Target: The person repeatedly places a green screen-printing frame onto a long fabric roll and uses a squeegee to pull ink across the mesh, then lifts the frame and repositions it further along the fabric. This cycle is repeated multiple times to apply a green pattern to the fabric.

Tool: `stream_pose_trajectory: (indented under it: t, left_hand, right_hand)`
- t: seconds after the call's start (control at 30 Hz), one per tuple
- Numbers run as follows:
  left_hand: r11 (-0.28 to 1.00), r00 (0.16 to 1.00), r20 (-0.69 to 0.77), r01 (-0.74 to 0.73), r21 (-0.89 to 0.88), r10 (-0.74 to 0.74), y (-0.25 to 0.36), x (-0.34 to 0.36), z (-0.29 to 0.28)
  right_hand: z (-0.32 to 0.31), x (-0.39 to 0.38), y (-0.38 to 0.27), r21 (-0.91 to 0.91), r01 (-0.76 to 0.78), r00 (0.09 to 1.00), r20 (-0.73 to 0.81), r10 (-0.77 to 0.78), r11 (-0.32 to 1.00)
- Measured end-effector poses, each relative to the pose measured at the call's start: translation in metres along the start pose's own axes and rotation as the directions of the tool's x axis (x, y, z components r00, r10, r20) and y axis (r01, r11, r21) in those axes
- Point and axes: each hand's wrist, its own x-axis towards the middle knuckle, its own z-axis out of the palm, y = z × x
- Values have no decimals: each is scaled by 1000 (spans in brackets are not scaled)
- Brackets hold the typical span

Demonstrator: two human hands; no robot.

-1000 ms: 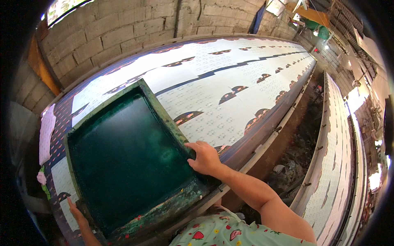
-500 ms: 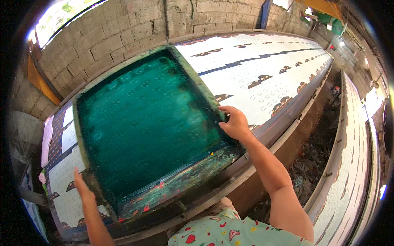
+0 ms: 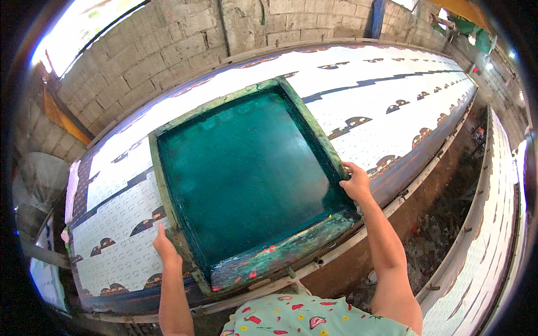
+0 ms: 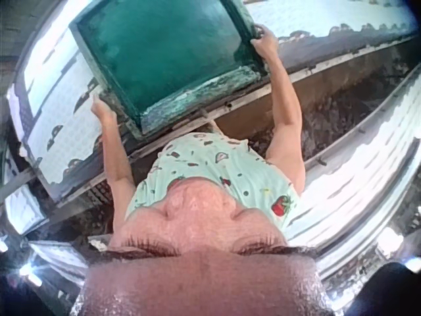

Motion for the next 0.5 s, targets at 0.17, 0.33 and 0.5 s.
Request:
stream_pose_trajectory:
  t: [0.17,0.33,0.5]
  left_hand:
    - [999,999,13,-33,-2,34,-19,-24,20]
    - [999,997,52,-50,-2,50,-17,-39,38]
    - [997,992,97,-82,-13,83,-18,-50,51]
  right_hand:
    - [-18,17,30,-28,12,999,30,-11,1000]
    - [-21,30,58,79,32,998,59,-37,996]
    - [-20,35,70,89,25,998,56,-30,996]
